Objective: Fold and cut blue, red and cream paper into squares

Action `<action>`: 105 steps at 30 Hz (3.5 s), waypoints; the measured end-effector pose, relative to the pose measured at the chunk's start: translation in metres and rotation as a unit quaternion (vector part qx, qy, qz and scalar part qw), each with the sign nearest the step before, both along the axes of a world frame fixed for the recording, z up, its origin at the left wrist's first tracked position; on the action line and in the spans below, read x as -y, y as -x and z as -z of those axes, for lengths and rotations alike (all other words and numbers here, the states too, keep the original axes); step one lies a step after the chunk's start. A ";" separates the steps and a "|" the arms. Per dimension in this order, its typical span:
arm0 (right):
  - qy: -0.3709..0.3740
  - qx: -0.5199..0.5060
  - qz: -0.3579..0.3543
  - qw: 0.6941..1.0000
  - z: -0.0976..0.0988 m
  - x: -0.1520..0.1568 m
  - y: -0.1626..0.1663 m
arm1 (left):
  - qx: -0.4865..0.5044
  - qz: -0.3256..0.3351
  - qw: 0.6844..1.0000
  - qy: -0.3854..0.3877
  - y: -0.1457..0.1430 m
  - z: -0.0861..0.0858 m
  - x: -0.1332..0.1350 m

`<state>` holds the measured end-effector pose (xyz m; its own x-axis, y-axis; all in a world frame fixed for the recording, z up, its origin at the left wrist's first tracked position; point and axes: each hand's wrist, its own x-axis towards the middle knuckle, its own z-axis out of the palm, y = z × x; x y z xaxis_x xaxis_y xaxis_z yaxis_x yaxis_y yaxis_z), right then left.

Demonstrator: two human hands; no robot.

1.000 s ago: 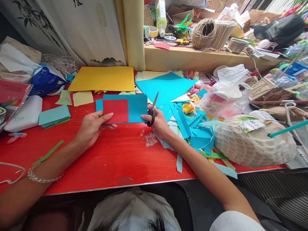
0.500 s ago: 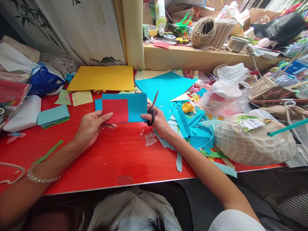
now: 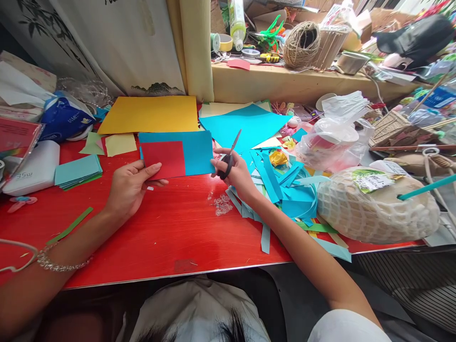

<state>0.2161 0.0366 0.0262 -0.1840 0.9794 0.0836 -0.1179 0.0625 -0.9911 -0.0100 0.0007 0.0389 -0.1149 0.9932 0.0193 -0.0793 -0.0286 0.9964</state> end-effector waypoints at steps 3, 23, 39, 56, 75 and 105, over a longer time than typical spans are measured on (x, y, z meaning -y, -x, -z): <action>-0.047 0.030 0.041 0.998 -0.010 -0.001 -0.008 | -0.005 -0.044 0.999 -0.019 0.004 0.000 -0.004; 0.043 0.137 -0.257 0.956 -0.012 0.038 0.023 | -0.034 -0.123 0.988 -0.091 -0.006 -0.007 0.014; 0.065 0.175 -0.189 0.964 -0.023 0.044 0.026 | -0.007 -0.066 0.995 -0.073 -0.015 -0.003 0.022; 0.036 0.173 -0.189 0.966 -0.016 0.045 0.027 | 0.000 -0.066 0.993 -0.099 -0.017 0.001 0.021; -0.015 0.138 -0.160 0.977 -0.012 0.055 0.033 | 0.008 -0.046 0.993 -0.106 -0.013 -0.001 0.019; 0.007 0.147 -0.119 0.982 -0.011 0.055 0.036 | -0.006 -0.027 0.998 -0.062 -0.014 -0.001 0.020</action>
<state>0.1800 -0.0180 0.0370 -0.4227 0.9060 -0.0209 0.1644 0.0540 -0.9849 0.0042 -0.0190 0.0398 -0.1672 0.9755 0.1428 -0.0633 -0.1552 0.9858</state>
